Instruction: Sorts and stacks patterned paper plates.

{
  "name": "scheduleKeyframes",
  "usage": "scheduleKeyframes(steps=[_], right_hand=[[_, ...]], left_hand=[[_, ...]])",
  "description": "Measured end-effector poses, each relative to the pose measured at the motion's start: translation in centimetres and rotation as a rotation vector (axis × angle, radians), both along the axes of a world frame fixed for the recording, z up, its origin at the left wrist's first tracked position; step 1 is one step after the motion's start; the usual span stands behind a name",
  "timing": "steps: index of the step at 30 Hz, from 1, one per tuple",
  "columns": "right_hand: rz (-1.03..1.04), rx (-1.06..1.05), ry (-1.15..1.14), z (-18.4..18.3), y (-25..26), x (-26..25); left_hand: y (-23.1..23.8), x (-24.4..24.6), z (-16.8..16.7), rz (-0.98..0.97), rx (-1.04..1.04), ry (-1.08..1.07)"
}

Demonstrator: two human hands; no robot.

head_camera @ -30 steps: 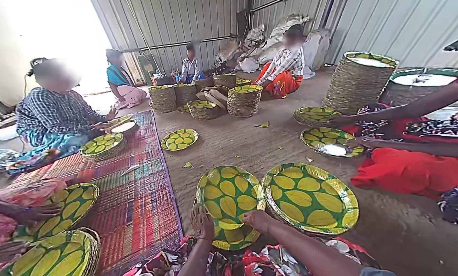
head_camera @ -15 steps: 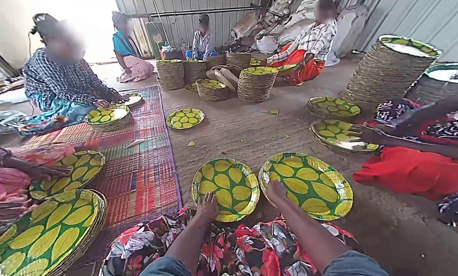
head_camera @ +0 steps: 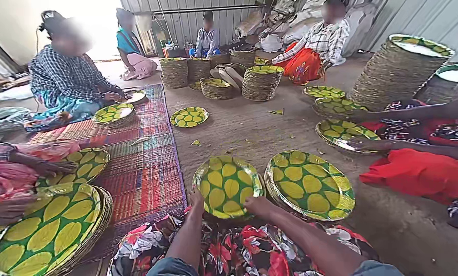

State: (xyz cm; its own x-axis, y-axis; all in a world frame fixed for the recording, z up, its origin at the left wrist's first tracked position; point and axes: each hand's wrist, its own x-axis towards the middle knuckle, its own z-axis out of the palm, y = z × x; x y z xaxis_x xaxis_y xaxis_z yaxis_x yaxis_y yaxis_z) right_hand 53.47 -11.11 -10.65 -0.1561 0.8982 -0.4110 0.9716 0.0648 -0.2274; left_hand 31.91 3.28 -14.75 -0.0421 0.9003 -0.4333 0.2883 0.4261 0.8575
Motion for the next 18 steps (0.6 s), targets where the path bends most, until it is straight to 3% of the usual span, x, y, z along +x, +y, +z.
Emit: scheduleKeyframes(steps=[4, 9, 11, 14, 16, 18], right_hand=[[-0.034, -0.213, -0.155, -1.1, 0.3, 1.3], [-0.083, -0.216, -0.096, -0.9, 0.2, 1.8], [-0.047, -0.101, -0.022, -0.1, 0.4, 0.6], [-0.006, 0.214, 0.066, 1.4, 1.9, -2.8], [-0.027, 0.391, 0.087, 2.8, 3.8, -6.4], [0.005, 0.725, 0.135, 3.0, 6.7, -10.4]], left_hand=[[0.0, -0.4, -1.1, 0.004, -0.061, -0.110], [0.4, 0.8, 0.2, -0.104, -0.185, -0.037], [0.5, 1.2, 2.0, -0.100, -0.142, -0.128], [1.1, 0.4, 7.7, -0.049, 0.039, -0.286], [2.2, -2.0, 12.0, -0.004, 0.242, -0.370], [3.8, -5.7, 15.6, 0.073, 0.408, -0.428]])
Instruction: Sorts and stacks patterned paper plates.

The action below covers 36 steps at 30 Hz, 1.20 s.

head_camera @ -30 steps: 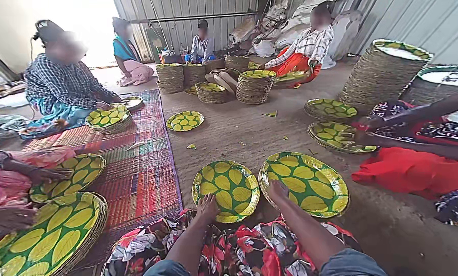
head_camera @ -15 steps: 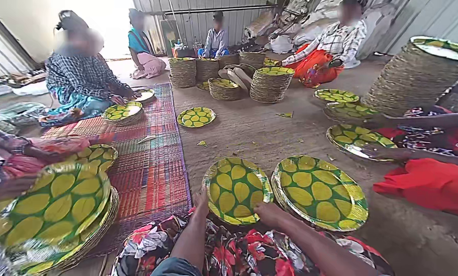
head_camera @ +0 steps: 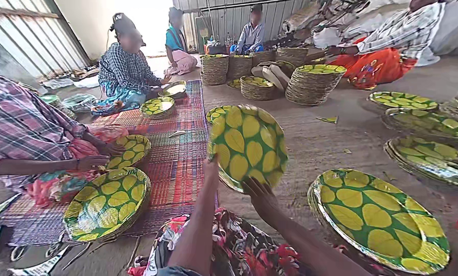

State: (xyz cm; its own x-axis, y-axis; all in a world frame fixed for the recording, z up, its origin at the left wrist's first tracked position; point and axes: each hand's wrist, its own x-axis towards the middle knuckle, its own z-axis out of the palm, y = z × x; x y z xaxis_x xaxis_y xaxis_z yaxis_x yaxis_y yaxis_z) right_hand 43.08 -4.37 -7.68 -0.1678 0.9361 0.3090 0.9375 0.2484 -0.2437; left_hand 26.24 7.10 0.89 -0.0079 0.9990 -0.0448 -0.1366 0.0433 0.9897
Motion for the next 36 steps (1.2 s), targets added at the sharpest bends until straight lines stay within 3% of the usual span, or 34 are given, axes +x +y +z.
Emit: scheduleKeyframes(steps=[2, 4, 7, 10, 13, 16, 18, 20, 23, 27, 30, 33, 36], right_hand=[[0.093, 0.249, 0.078, -0.3, 4.0, -4.0], [0.182, 0.273, 0.168, -1.2, 7.2, -8.2], [0.275, -0.158, 0.184, -4.1, 9.0, -12.9], [0.398, -0.491, 0.018, -8.8, 8.8, -14.8], [0.447, -0.511, -0.034, -8.7, 8.3, -14.4], [0.368, -0.313, 0.029, -6.2, 6.9, -11.0], [0.227, -0.059, 0.074, -4.7, 5.2, -7.0], [0.071, 0.026, 0.005, -2.6, 2.6, -1.3], [-0.211, -0.106, -0.082, 0.4, -1.6, 7.9], [-0.723, -0.525, 0.004, 2.1, -5.7, 15.6], [-0.889, -0.719, 0.115, 0.5, -6.7, 17.7], [-0.910, -0.807, 0.116, -0.1, -6.3, 17.0], [-0.892, -0.776, 0.107, -0.1, -6.0, 16.5]], left_hand=[[1.7, -4.5, 2.0, 0.160, 0.089, 0.044], [3.1, -10.2, 1.5, 0.267, 0.178, 0.407], [3.4, -18.2, -3.5, 0.243, 0.292, 1.242], [1.2, -21.9, -9.8, -0.163, 0.194, 1.549], [-0.2, -22.4, -15.2, -0.489, -0.065, 1.528], [-0.8, -21.5, -17.3, -0.456, -0.116, 1.422], [-0.2, -21.6, -16.6, -0.372, 0.022, 1.301], [0.5, -21.6, -14.0, -0.331, 0.165, 1.231], [1.9, -19.5, -7.4, -0.322, 0.291, 1.183], [1.4, -10.8, 1.3, -0.402, 0.381, 1.135], [0.2, -2.1, 3.6, -0.550, 0.388, 1.104], [-1.2, 3.7, 0.1, -0.712, 0.338, 1.089], [-3.5, 5.6, -6.6, -0.827, 0.199, 1.076]])
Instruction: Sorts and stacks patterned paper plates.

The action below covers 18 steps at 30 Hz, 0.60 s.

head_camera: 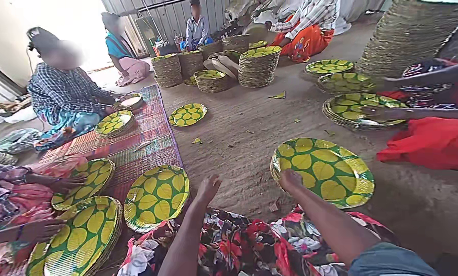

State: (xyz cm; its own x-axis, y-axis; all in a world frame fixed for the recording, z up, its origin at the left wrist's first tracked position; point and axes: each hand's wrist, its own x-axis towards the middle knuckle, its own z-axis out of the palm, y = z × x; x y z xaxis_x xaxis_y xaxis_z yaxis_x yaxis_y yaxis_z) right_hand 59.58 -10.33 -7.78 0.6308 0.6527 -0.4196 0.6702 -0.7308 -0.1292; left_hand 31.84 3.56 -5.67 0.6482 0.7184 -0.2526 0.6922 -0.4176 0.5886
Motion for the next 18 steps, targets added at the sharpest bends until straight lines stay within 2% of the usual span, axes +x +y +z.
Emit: scheduleKeyframes(steps=[3, 6, 9, 12, 13, 14, 15, 18], right_hand=[[0.038, 0.037, -0.051, 0.0, 0.0, 0.5], [0.165, 0.245, -0.181, 0.5, -0.1, 0.4], [0.294, 0.519, -0.345, 1.5, -0.1, -1.1], [0.654, 0.811, -0.407, -0.2, -0.4, -3.3], [0.765, 0.779, -0.329, -0.8, -0.5, -4.3], [0.842, 0.658, -0.210, -1.2, -0.3, -5.3], [0.901, 0.525, -0.108, -1.9, 0.1, -5.8], [0.929, 0.051, 0.083, -4.2, 1.3, -5.9]], left_hand=[[-1.3, 0.4, -4.5, -0.018, -0.059, 0.129], [-1.6, 0.9, -4.1, 0.003, 0.013, 0.081], [-1.8, 1.1, -3.8, 0.078, 0.262, -0.106], [-1.8, 1.9, -4.9, 0.140, 0.750, -0.345], [-1.8, 2.2, -5.0, 0.145, 0.845, -0.386], [-1.8, 2.5, -4.8, 0.124, 0.864, -0.379], [-1.9, 2.6, -4.7, 0.082, 0.806, -0.322], [-2.1, 2.6, -5.9, -0.086, 0.370, 0.053]])
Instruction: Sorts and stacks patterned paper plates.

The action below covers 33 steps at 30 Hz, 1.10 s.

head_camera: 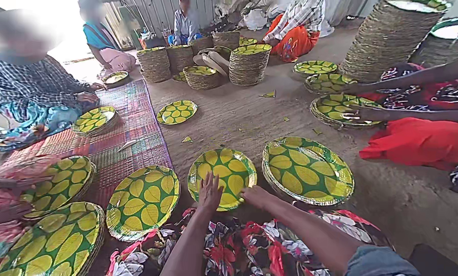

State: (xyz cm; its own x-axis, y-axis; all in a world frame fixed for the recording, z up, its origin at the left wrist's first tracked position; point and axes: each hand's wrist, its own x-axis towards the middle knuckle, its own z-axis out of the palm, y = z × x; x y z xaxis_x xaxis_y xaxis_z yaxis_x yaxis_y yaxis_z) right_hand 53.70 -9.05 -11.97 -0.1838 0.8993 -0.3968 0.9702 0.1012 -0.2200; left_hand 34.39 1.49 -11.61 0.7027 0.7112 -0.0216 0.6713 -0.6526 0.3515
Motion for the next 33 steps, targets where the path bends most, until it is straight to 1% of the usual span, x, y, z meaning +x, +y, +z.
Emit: scheduleKeyframes(steps=[1, 2, 4, 6, 8, 10, 12, 14, 16, 17, 19, 20, 21, 23, 24, 25, 26, 28, 29, 30, 31, 33], right_hand=[[-0.037, -0.064, -0.013, -0.3, 0.2, 0.6], [-0.089, -0.051, -0.018, -0.1, 0.3, 1.4], [-0.306, 0.130, -0.026, 1.3, 0.0, 2.5], [-0.622, 0.261, -0.062, 2.9, 0.0, 3.1], [-0.886, 0.233, -0.068, 3.1, -0.2, 4.2], [-1.003, 0.082, -0.127, 2.1, -0.4, 5.4], [-1.019, -0.007, -0.172, 1.8, -0.3, 5.8], [-1.024, 0.025, -0.152, 1.8, -0.2, 5.9], [-1.023, 0.130, -0.116, 2.1, -0.6, 6.2], [-1.011, 0.219, -0.123, 2.6, -0.9, 6.1], [-0.922, 0.427, -0.138, 4.1, -1.4, 5.5], [-0.850, 0.487, -0.138, 4.6, -1.3, 4.9], [-0.755, 0.525, -0.121, 4.8, -1.3, 4.2], [-0.478, 0.578, -0.058, 3.2, -1.5, 2.8], [-0.333, 0.550, -0.011, 2.2, -1.4, 2.2], [-0.215, 0.454, 0.036, 1.4, -1.2, 1.6], [-0.122, 0.298, 0.059, 0.9, -1.0, 0.9], [-0.019, 0.002, 0.018, 0.0, -0.3, 0.0], [-0.035, -0.077, 0.003, -0.3, -0.1, 0.0], [-0.111, -0.100, 0.014, -0.5, 0.1, 0.5], [-0.228, -0.040, 0.044, -0.4, -0.1, 1.3], [-0.524, 0.136, 0.026, 1.0, -0.2, 2.8]], left_hand=[[0.1, 0.0, -1.0, -0.021, -0.116, 0.135], [0.1, -0.2, -2.1, -0.041, -0.196, 0.238], [-0.3, -0.3, -3.2, -0.060, -0.321, 0.380], [-0.6, -0.1, -3.1, -0.046, -0.369, 0.424], [-0.5, 0.1, -2.9, -0.033, -0.379, 0.429], [-0.5, 0.2, -2.9, -0.029, -0.378, 0.431], [-0.7, 0.3, -2.8, -0.029, -0.388, 0.442], [-1.0, 0.1, -2.8, -0.031, -0.393, 0.460], [-1.2, -0.1, -2.6, -0.028, -0.395, 0.460], [-1.3, -0.2, -2.4, -0.017, -0.401, 0.427], [-1.6, -0.6, -1.7, 0.047, -0.362, 0.258], [-1.5, -0.6, -1.5, 0.101, -0.276, 0.116], [-1.4, -0.5, -1.4, 0.145, -0.119, -0.060], [-0.8, 0.2, -2.0, 0.196, 0.300, -0.374], [-0.4, 0.6, -2.0, 0.209, 0.430, -0.442], [-0.5, 0.6, -1.6, 0.197, 0.418, -0.420], [-0.8, 0.2, -1.1, 0.170, 0.289, -0.317], [-1.1, -0.5, -1.3, 0.089, -0.037, 0.010], [-1.1, -0.8, -2.1, 0.040, -0.167, 0.168], [-1.2, -1.0, -3.1, -0.001, -0.257, 0.276], [-1.3, -1.2, -3.9, -0.023, -0.310, 0.339], [-1.3, -0.9, -3.8, -0.039, -0.348, 0.378]])
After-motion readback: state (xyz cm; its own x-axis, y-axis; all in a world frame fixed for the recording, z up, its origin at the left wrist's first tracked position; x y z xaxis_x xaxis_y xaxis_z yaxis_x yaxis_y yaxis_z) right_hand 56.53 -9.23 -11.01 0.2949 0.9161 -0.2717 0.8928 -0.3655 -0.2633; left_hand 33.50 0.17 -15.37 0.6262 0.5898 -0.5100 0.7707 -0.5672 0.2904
